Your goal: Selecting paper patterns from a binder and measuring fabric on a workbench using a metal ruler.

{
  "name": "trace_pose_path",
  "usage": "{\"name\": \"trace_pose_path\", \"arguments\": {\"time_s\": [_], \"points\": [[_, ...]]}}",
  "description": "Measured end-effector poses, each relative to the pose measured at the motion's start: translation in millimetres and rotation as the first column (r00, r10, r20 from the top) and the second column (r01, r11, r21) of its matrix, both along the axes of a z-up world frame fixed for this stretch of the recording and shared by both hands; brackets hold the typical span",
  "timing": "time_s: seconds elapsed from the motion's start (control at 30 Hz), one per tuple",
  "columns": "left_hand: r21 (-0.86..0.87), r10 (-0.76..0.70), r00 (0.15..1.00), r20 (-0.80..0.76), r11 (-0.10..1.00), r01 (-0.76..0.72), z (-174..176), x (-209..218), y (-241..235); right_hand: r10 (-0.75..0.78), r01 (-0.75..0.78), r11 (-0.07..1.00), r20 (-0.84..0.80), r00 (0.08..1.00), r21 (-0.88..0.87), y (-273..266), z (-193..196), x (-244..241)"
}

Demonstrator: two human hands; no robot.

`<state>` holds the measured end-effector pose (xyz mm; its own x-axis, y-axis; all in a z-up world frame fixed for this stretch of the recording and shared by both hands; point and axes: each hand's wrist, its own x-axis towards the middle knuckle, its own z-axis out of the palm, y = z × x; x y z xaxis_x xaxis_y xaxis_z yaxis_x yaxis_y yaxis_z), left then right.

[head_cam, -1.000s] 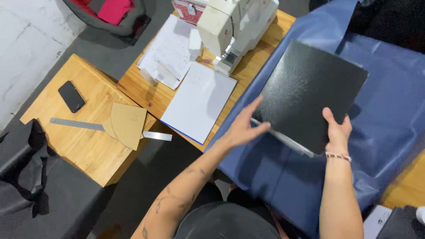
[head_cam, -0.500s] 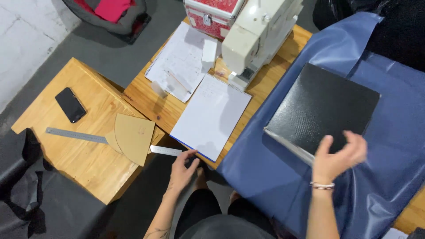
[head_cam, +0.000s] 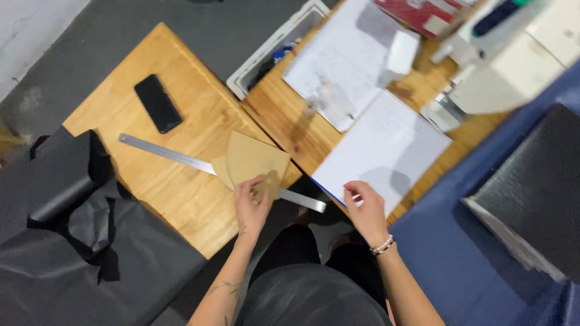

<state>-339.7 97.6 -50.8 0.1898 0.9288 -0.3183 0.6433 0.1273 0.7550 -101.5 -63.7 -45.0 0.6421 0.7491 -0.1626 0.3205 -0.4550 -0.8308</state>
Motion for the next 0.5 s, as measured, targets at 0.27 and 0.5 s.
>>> {"name": "trace_pose_path", "arguments": {"time_s": [0.27,0.5], "points": [[-0.191,0.181,0.975,0.130,0.969,-0.154,-9,-60,34,-0.162,0.089,0.987,-0.747,0.645,-0.137,119,-24,-94],[-0.082,0.235,0.913,0.334,0.972,-0.221,-76,-67,21,0.088,-0.116,0.992,-0.402,0.911,-0.046,144,-39,-125]]}}
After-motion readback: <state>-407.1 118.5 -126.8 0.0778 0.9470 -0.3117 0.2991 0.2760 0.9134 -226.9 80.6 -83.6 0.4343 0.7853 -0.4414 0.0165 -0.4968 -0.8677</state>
